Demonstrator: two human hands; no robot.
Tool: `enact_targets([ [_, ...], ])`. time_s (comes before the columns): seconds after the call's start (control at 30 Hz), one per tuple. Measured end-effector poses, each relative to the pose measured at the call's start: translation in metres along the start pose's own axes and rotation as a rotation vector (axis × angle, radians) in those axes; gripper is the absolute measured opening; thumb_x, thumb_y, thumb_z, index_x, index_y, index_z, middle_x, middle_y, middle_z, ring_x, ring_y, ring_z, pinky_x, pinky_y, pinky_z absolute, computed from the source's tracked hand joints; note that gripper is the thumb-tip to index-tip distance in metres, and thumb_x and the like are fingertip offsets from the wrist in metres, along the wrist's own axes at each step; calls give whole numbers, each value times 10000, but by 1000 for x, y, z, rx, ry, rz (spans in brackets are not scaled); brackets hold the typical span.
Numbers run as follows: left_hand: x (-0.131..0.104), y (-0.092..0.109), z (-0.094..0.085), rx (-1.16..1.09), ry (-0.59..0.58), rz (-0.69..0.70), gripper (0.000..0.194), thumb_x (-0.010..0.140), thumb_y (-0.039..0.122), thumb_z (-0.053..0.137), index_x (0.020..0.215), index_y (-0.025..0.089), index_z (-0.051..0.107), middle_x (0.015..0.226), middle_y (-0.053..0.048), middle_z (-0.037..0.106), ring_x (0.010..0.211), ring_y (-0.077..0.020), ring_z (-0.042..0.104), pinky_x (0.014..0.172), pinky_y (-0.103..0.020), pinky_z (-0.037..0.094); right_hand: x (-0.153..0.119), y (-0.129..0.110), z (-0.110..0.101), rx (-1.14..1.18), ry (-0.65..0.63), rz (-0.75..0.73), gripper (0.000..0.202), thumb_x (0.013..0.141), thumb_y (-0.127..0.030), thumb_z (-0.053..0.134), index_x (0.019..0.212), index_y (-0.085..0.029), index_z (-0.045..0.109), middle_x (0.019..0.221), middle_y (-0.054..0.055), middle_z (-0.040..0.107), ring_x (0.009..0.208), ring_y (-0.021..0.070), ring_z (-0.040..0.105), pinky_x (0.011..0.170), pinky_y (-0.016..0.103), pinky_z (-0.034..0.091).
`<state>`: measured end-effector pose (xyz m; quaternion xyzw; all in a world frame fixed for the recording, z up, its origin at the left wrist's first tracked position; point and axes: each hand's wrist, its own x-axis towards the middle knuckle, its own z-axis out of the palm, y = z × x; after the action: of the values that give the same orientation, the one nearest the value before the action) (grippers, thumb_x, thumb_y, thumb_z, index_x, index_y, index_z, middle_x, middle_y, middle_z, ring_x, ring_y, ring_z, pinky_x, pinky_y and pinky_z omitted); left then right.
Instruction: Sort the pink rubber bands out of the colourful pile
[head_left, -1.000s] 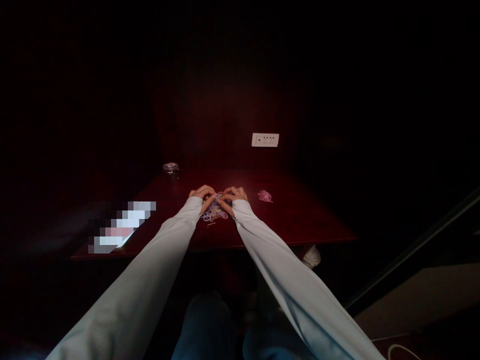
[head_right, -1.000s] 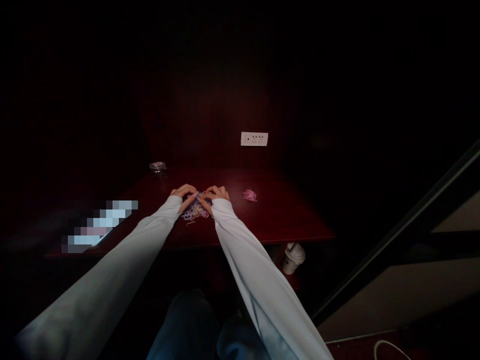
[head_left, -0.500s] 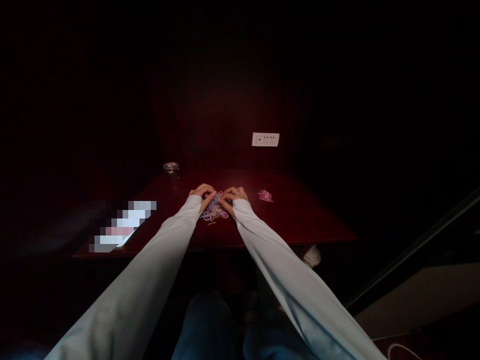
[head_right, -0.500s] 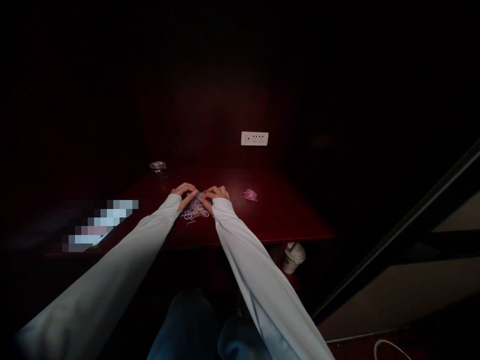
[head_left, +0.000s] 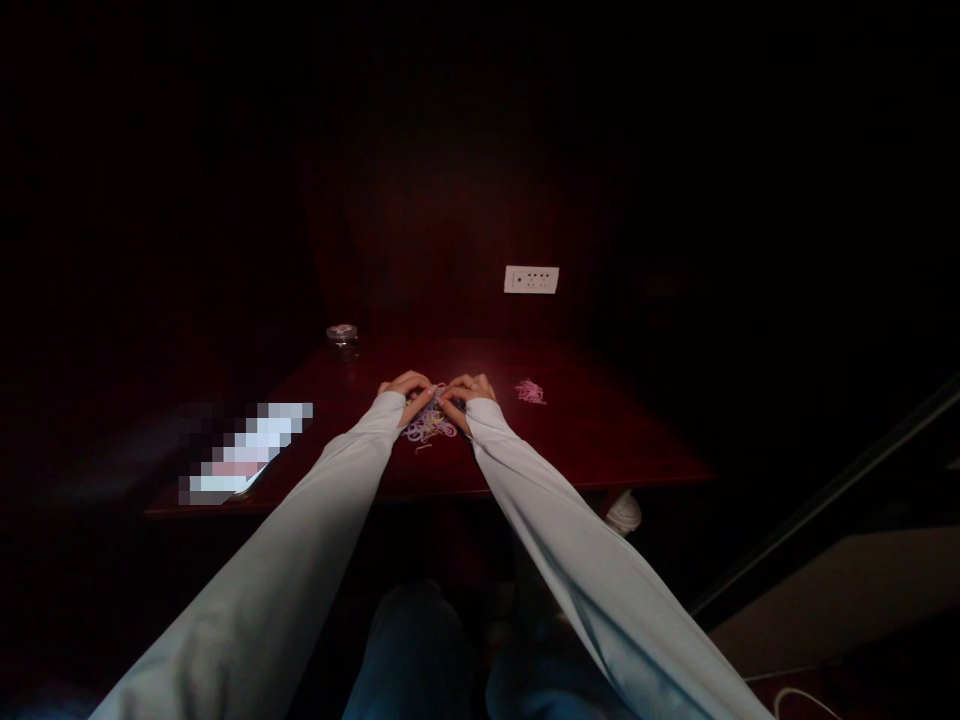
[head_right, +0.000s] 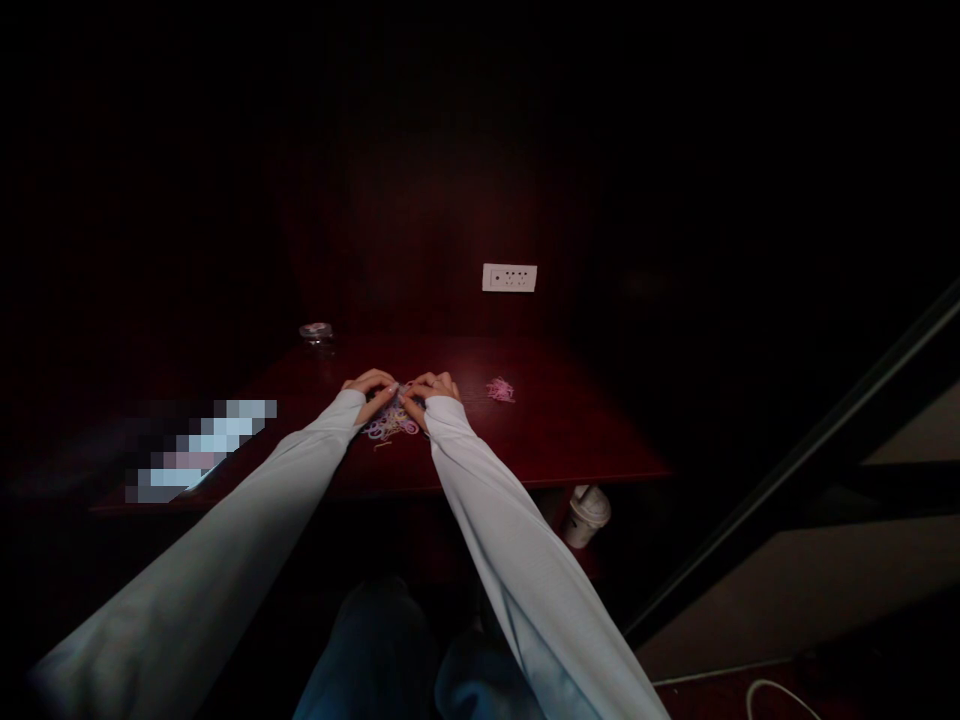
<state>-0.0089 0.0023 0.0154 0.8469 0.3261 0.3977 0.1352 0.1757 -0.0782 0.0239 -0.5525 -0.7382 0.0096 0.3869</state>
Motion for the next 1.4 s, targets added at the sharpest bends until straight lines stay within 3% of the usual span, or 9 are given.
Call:
enact_targets([
  [0.23,-3,14,-3,29,8,11,241,901,414,528,873,238,690,976,-18,716,833,-183,611,828,-331,433,1,1,1,-4,-12,8,148,907,-404,680,924,-300,784,1073,19,696,1061,213,466,931,361,347],
  [0.57,-1,4,-4,64,-33,-26,231,936,399,513,925,246,685,1048,-18,709,946,-206,615,896,-360,388,1,0,0,2,-24,6,241,906,-508,656,925,-308,790,1083,28,698,1058,224,471,928,375,355],
  [0.77,-3,9,-7,39,-41,-26,180,913,318,518,926,249,683,1072,-11,705,981,-210,621,961,-391,366,1,-1,0,1,-24,8,195,909,-448,671,919,-290,785,1082,27,696,1054,216,467,924,365,349],
  [1.1,-3,16,-8,29,-26,-17,133,879,338,583,882,239,673,1018,-5,712,792,-170,597,900,-361,401,2,-1,2,-17,-22,15,134,898,-393,695,896,-294,785,1064,23,694,1046,215,464,914,364,357],
  [1.4,-3,14,-9,37,-44,-4,72,840,271,605,856,235,665,1023,-1,719,822,-171,612,897,-348,413,3,0,5,-32,-11,32,118,890,-388,705,891,-303,787,1070,18,697,1047,218,463,914,366,359],
])
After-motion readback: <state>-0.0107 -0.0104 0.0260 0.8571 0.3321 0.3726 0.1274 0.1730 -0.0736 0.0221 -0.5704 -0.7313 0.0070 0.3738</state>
